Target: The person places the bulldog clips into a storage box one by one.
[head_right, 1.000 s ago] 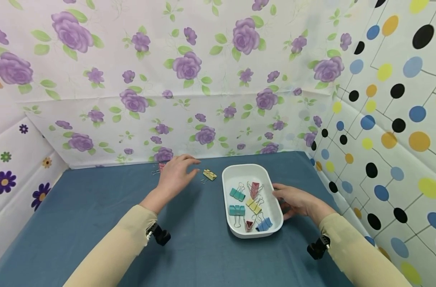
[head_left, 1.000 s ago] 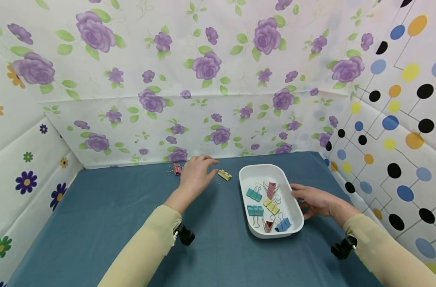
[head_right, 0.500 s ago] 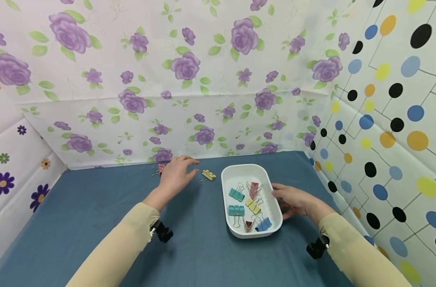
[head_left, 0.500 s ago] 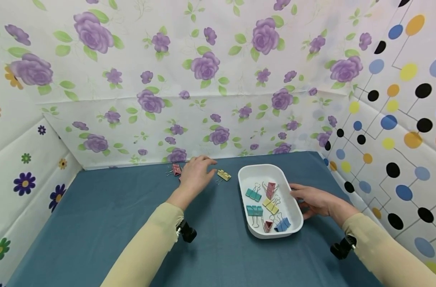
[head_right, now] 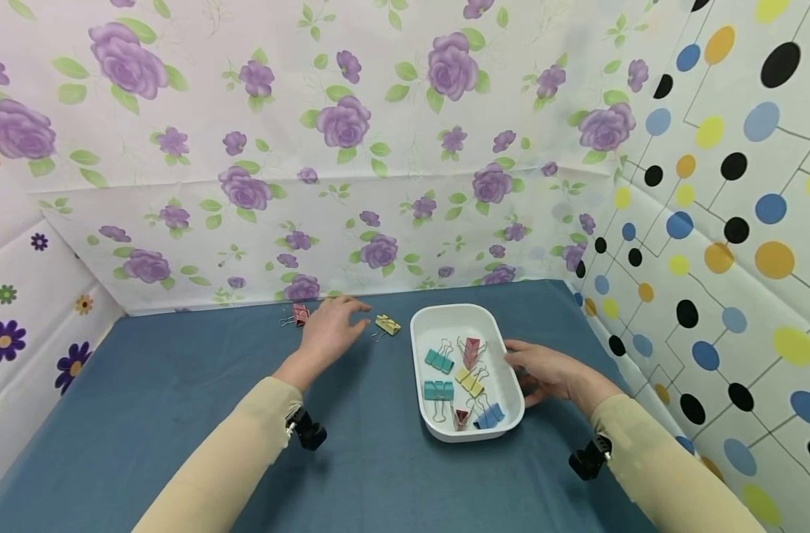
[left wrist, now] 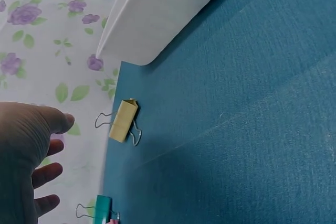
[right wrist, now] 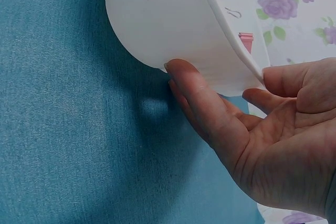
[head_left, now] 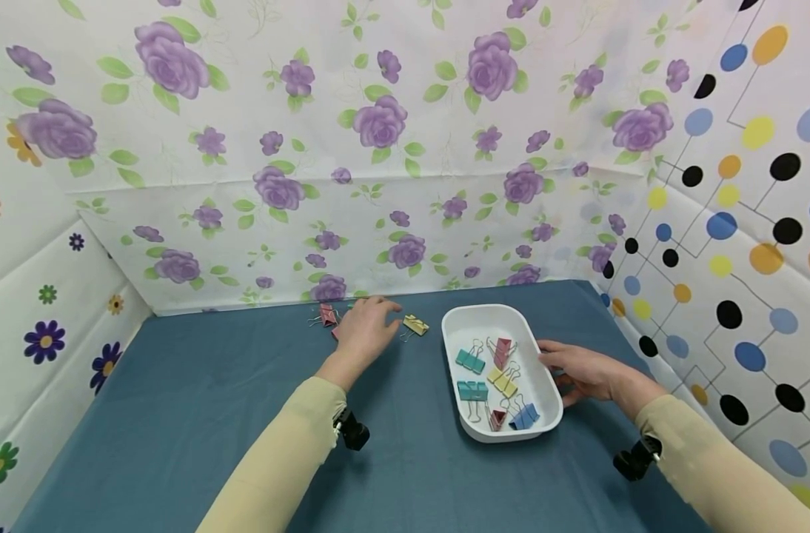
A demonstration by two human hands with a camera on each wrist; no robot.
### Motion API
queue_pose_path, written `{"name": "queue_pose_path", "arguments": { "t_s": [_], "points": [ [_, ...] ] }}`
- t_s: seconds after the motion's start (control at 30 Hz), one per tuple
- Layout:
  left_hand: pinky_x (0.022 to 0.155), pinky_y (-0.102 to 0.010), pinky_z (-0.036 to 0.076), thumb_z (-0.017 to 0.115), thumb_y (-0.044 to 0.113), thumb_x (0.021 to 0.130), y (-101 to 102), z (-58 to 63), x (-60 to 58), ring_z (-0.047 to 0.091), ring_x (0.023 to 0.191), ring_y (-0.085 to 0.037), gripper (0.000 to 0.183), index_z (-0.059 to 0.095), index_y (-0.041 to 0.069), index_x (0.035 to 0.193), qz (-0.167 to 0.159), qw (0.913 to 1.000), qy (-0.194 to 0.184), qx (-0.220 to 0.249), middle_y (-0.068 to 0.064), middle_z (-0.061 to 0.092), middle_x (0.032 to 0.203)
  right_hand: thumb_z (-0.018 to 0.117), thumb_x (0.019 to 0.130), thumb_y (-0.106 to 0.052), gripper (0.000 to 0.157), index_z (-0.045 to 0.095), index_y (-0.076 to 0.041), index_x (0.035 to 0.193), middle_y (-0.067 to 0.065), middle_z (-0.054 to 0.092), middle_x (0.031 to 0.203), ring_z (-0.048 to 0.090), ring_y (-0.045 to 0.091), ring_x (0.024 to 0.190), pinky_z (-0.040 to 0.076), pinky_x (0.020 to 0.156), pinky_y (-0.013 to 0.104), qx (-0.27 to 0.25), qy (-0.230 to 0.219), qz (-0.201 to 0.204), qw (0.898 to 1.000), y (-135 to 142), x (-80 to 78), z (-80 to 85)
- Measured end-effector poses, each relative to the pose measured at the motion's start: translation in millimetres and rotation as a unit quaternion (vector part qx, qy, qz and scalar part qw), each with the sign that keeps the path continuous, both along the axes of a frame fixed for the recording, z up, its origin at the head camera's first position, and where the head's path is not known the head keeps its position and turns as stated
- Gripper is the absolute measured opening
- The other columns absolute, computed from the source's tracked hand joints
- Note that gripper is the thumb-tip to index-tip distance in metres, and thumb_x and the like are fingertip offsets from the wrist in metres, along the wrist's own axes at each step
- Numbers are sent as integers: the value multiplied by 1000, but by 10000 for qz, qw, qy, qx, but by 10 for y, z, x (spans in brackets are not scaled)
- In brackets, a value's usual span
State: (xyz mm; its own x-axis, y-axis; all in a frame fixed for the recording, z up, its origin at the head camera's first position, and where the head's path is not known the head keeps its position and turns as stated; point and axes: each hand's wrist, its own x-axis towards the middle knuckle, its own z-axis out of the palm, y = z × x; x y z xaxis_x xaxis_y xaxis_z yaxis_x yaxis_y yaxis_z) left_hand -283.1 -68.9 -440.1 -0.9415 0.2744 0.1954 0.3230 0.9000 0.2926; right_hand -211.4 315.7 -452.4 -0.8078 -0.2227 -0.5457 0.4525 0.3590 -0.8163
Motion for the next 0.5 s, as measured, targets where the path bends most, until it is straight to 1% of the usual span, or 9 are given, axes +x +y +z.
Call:
{"name": "queue_pose_path", "arguments": {
  "t_s": [0.17,0.27,0.33,0.5],
  "points": [
    [95,-51,52,71,29,99,28,-57,-19,57,123,-32,28,74,23,126,7,10000,-47,3,-5,64,131,46,111,-29,63,17,-16,165,23,51,138,62,36,107,60,74,52,15,-4,-7,10000,-8,4,17],
    [93,-50,53,71,28,99,54,-99,-35,58,123,-32,29,73,21,128,-80,9999,-64,-36,-5,64,131,46,111,-28,63,17,-16,165,23,51,138,62,36,107,60,73,51,22,-8,-7,10000,-11,6,23],
    [94,-50,53,69,27,100,74,-127,-45,57,126,-32,32,71,20,132,-218,9996,-93,-167,-4,63,135,46,111,-28,63,17,-16,165,23,51,138,62,36,107,60,73,51,25,-10,-11,10000,-12,6,26],
    [106,-51,46,65,25,103,109,-186,-49,50,137,-33,42,61,17,144,-725,9958,-278,-494,-5,55,149,46,111,-28,62,17,-16,165,22,52,137,62,36,107,60,74,52,7,9,18,10000,-7,10,27]
  ]
}}
